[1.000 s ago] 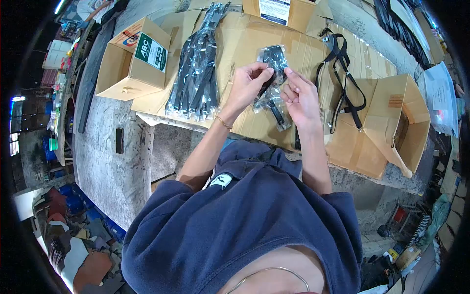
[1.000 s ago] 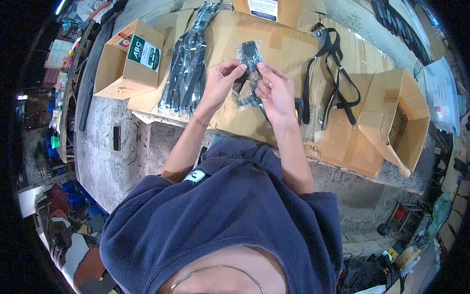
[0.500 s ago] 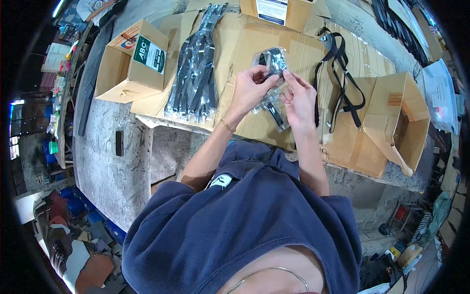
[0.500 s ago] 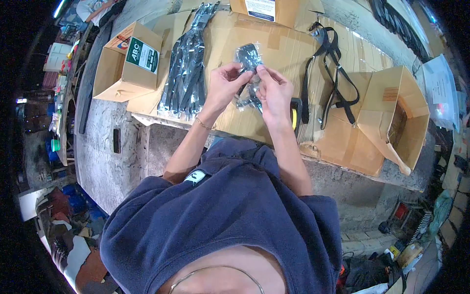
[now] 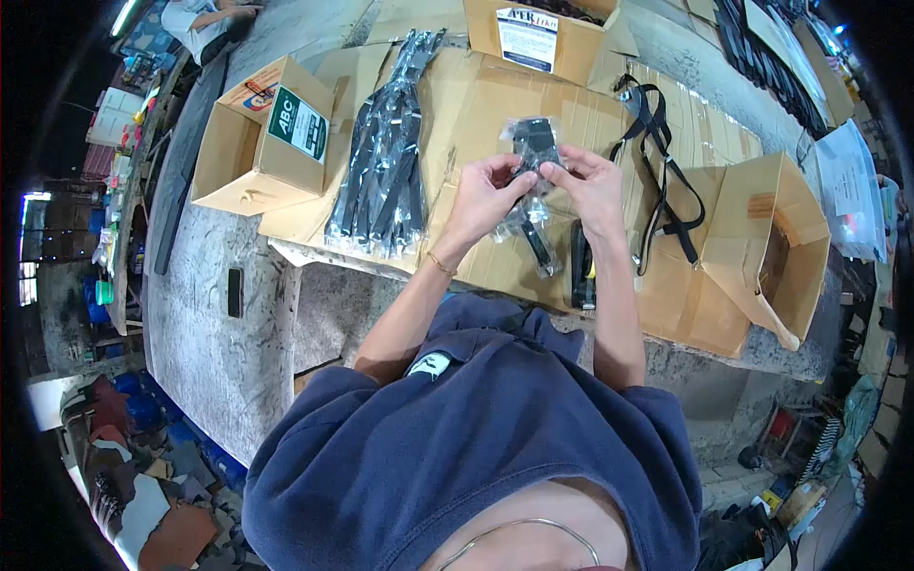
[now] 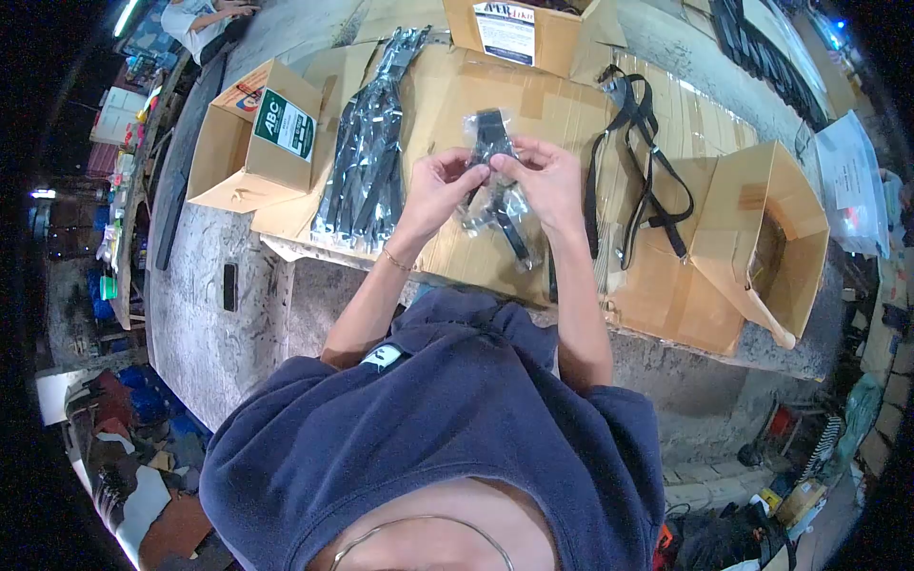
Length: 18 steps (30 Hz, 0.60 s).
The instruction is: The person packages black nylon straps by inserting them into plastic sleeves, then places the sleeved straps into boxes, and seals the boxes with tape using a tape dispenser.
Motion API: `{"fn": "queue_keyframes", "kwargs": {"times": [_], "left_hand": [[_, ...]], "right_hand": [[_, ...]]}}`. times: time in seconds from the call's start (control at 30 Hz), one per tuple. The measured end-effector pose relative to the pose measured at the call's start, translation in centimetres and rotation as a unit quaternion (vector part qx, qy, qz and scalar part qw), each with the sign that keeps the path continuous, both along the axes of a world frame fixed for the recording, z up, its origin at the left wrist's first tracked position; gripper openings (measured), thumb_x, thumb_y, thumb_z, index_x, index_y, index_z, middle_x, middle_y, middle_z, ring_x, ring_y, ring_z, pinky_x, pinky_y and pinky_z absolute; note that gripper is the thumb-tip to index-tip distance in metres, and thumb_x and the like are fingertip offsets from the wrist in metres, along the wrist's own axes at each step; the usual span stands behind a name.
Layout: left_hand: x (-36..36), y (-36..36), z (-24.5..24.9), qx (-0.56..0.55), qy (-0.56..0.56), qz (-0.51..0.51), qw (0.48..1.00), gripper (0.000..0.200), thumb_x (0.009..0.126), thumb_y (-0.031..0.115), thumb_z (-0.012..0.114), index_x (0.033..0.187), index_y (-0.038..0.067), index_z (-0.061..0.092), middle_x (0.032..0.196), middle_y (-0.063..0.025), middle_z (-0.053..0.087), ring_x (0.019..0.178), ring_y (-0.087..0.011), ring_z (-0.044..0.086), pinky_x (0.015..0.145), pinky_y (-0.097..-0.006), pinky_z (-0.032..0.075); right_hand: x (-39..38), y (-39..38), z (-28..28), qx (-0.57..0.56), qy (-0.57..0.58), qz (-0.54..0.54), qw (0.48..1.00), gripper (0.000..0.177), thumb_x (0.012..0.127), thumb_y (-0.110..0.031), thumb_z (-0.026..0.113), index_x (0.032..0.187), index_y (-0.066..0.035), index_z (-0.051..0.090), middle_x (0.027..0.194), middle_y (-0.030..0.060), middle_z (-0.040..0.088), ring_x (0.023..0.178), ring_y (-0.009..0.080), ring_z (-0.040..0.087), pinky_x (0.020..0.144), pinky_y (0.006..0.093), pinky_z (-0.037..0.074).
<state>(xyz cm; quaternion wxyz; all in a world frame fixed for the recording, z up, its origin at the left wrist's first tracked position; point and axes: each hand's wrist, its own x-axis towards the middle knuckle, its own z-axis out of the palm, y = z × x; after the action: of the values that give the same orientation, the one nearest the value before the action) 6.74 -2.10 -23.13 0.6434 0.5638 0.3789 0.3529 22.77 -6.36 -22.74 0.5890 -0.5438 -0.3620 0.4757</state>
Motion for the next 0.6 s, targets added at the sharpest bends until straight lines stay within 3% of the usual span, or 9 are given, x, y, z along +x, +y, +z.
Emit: {"fn": "queue_keyframes", "kwargs": {"times": [0.1,0.17,0.2,0.3,0.33,0.47,0.53,0.57,0.6], "left_hand": [[-0.5,0.2,0.8,0.022,-0.020,-0.022,0.999,0.020,0.084,0.007,0.067,0.100,-0.005,0.065,0.080,-0.0026,0.067,0.072,-0.0060,0.060,0.063,-0.0208,0.047],[-0.9,0.9,2.4,0.033,-0.019,-0.039,0.999,0.020,0.084,0.007,0.067,0.101,-0.004,0.066,0.081,-0.0027,0.068,0.073,-0.0061,0.060,0.064,-0.0204,0.047],[-1.2,1.3,3.3,0.023,-0.028,-0.069,0.997,0.018,0.083,0.006,0.068,0.099,-0.003,0.066,0.084,-0.0027,0.067,0.075,-0.0070,0.061,0.068,-0.0213,0.048],[-1.7,3.7,5.8,0.044,-0.027,-0.124,0.991,0.017,0.082,0.004,0.067,0.098,-0.002,0.066,0.087,-0.0023,0.067,0.079,-0.0082,0.061,0.074,-0.0226,0.047],[-1.8,4.5,6.7,0.044,-0.052,-0.138,0.988,0.018,0.082,0.004,0.067,0.099,-0.002,0.066,0.088,-0.0024,0.067,0.080,-0.0085,0.060,0.076,-0.0231,0.047],[-0.7,8.5,9.9,0.001,-0.241,-0.229,0.943,0.019,0.085,0.005,0.064,0.102,-0.003,0.064,0.090,-0.0013,0.065,0.083,-0.0089,0.058,0.077,-0.0246,0.046],[0.0,9.5,11.0,-0.003,-0.281,-0.259,0.924,0.020,0.085,0.006,0.063,0.103,-0.003,0.063,0.092,-0.0014,0.065,0.084,-0.0091,0.058,0.078,-0.0251,0.046],[0.7,9.4,12.0,0.052,-0.243,-0.143,0.958,0.020,0.086,0.007,0.063,0.103,-0.003,0.063,0.092,-0.0019,0.065,0.086,-0.0092,0.058,0.079,-0.0258,0.046],[1.0,9.3,12.9,0.105,-0.201,-0.025,0.974,0.020,0.086,0.007,0.063,0.104,-0.004,0.062,0.092,-0.0023,0.065,0.087,-0.0094,0.058,0.080,-0.0266,0.046]], "right_hand": [[1.5,0.5,0.2,0.015,0.015,0.061,0.998,0.030,0.081,-0.008,0.072,0.108,0.003,0.065,0.095,0.0097,0.069,0.083,0.0129,0.063,0.078,0.0257,0.050],[4.0,1.7,-1.8,0.066,0.273,0.206,0.937,0.028,0.090,-0.017,0.063,0.110,0.003,0.063,0.108,0.0119,0.066,0.097,0.0184,0.062,0.088,0.0331,0.047],[6.2,3.9,-4.0,0.078,0.319,0.328,0.886,0.038,0.094,-0.025,0.054,0.120,0.003,0.056,0.124,0.0152,0.058,0.115,0.0246,0.055,0.100,0.0387,0.040],[4.6,6.7,2.0,0.154,0.249,0.343,0.892,0.048,0.093,-0.027,0.056,0.130,0.001,0.046,0.131,0.0180,0.052,0.122,0.0289,0.049,0.104,0.0415,0.038],[3.8,7.9,3.6,0.213,0.265,0.367,0.866,0.054,0.092,-0.028,0.057,0.136,-0.003,0.039,0.137,0.0201,0.046,0.129,0.0333,0.042,0.108,0.0461,0.033],[-0.8,10.7,13.8,0.320,0.299,0.320,0.840,0.043,0.091,-0.018,0.060,0.129,-0.005,0.044,0.128,0.0181,0.052,0.115,0.0315,0.054,0.097,0.0440,0.045],[-0.6,12.9,16.7,0.364,0.117,0.348,0.856,0.041,0.085,-0.010,0.068,0.120,-0.004,0.048,0.115,0.0139,0.057,0.094,0.0240,0.061,0.082,0.0355,0.051],[-1.0,13.2,18.2,0.343,0.059,0.301,0.888,0.029,0.081,0.001,0.068,0.105,-0.006,0.053,0.100,0.0074,0.058,0.079,0.0150,0.058,0.072,0.0275,0.050],[-1.1,13.7,19.7,0.348,-0.063,0.264,0.898,0.029,0.080,0.001,0.068,0.105,-0.005,0.055,0.099,0.0069,0.060,0.079,0.0138,0.058,0.072,0.0263,0.050]]}}
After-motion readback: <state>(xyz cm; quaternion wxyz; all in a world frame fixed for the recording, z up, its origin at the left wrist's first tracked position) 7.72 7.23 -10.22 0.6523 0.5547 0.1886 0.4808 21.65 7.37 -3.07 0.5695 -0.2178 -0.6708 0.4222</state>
